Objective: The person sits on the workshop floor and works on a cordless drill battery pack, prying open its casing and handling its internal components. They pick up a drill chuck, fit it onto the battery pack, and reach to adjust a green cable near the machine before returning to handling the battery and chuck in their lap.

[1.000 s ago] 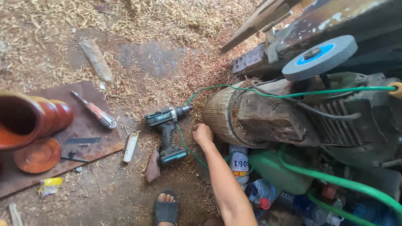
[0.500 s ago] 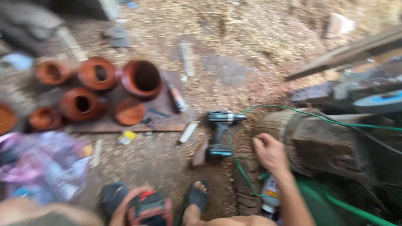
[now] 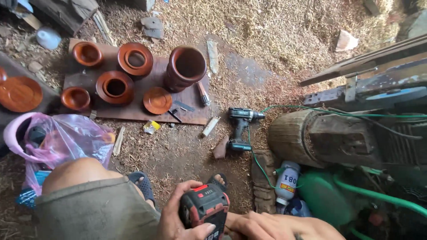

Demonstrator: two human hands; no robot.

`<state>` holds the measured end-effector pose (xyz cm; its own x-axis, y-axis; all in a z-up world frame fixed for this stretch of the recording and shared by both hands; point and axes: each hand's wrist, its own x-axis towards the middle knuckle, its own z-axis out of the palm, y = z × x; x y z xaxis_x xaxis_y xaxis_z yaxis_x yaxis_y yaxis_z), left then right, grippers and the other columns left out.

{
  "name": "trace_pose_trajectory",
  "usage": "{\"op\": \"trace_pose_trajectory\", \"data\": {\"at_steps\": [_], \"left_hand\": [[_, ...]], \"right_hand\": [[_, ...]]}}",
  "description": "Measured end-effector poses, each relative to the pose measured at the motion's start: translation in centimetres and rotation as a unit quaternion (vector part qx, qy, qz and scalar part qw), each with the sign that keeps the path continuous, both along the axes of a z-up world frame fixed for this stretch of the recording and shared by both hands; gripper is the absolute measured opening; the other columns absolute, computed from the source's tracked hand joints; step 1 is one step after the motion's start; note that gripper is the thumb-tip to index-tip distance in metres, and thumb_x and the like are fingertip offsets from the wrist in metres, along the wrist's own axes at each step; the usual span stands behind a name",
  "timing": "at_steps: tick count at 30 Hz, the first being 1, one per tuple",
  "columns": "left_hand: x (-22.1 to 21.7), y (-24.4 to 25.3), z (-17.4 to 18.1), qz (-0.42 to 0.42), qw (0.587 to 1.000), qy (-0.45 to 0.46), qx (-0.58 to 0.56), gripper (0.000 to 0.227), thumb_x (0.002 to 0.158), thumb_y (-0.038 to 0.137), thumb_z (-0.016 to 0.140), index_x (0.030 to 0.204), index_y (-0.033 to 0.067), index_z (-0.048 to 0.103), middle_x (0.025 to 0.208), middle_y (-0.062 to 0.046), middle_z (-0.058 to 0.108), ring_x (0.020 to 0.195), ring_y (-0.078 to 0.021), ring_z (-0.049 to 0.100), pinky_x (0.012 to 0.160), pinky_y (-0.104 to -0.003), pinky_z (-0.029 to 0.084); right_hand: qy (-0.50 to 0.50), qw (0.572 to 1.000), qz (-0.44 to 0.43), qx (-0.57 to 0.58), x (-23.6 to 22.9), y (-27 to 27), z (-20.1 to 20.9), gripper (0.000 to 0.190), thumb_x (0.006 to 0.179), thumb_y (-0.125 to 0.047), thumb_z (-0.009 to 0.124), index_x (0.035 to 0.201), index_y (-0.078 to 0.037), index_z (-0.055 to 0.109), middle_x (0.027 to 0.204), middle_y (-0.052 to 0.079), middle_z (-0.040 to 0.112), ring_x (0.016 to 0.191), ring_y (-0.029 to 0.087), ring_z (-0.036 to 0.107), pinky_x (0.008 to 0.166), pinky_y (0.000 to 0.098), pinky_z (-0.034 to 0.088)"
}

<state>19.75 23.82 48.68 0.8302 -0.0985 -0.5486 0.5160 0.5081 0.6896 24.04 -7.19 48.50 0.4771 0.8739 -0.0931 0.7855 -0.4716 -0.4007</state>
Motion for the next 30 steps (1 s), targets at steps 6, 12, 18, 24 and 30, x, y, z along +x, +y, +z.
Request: {"op": "trace_pose_trajectory", "data": {"at_steps": [6,12,18,24,30], "left_hand": [[-1.8,-0.2,-2.9,-0.029,0.990,-0.067,-0.121,0.077,0.065,0.015,0.082,0.131,-0.0034,0.046,0.119,-0.023,0.077,0.114,-0.0276,0.075,0.108,-0.042,0.052],[-2.6,-0.6,-2.7,-0.031,0.995,-0.079,-0.046,0.080,0.066,0.025,0.090,0.129,-0.0041,0.050,0.118,-0.024,0.077,0.114,-0.0290,0.077,0.108,-0.042,0.053],[-4.3,-2.3,-4.7,0.043,0.984,-0.122,0.122,0.085,0.074,0.062,0.080,0.127,-0.0007,0.060,0.113,-0.018,0.071,0.107,-0.0251,0.077,0.096,-0.040,0.060],[-4.0,-2.6,-5.1,0.041,0.977,-0.152,0.141,0.084,0.086,0.070,0.067,0.130,-0.0007,0.057,0.117,-0.019,0.071,0.107,-0.0255,0.078,0.094,-0.040,0.062],[-4.7,-3.4,-6.3,0.030,0.975,-0.181,0.121,0.076,0.089,0.062,0.070,0.131,0.0000,0.058,0.120,-0.022,0.073,0.103,-0.0270,0.079,0.089,-0.040,0.064]], "right_hand": [[0.129,0.951,-0.261,0.101,0.1,8.6,6.6,0.015,0.079,-0.006,0.082,0.089,-0.010,0.071,0.074,0.003,0.072,0.067,0.016,0.077,0.056,0.0297,0.058],[0.135,0.961,-0.230,0.078,1.4,10.0,6.6,0.016,0.079,-0.007,0.082,0.089,-0.008,0.070,0.074,0.005,0.067,0.066,0.020,0.072,0.056,0.0321,0.055],[0.125,0.971,-0.185,0.089,1.5,8.8,5.0,0.016,0.078,-0.006,0.083,0.087,-0.007,0.070,0.068,0.005,0.063,0.058,0.019,0.069,0.049,0.0337,0.054],[0.090,0.975,-0.168,0.115,2.1,8.0,4.6,0.019,0.074,-0.005,0.083,0.086,-0.007,0.068,0.067,0.005,0.060,0.057,0.019,0.067,0.049,0.0329,0.053],[0.236,0.949,-0.180,0.103,3.1,6.9,5.3,0.020,0.081,-0.008,0.086,0.088,-0.007,0.067,0.071,0.007,0.064,0.063,0.022,0.069,0.055,0.0335,0.053]]}}
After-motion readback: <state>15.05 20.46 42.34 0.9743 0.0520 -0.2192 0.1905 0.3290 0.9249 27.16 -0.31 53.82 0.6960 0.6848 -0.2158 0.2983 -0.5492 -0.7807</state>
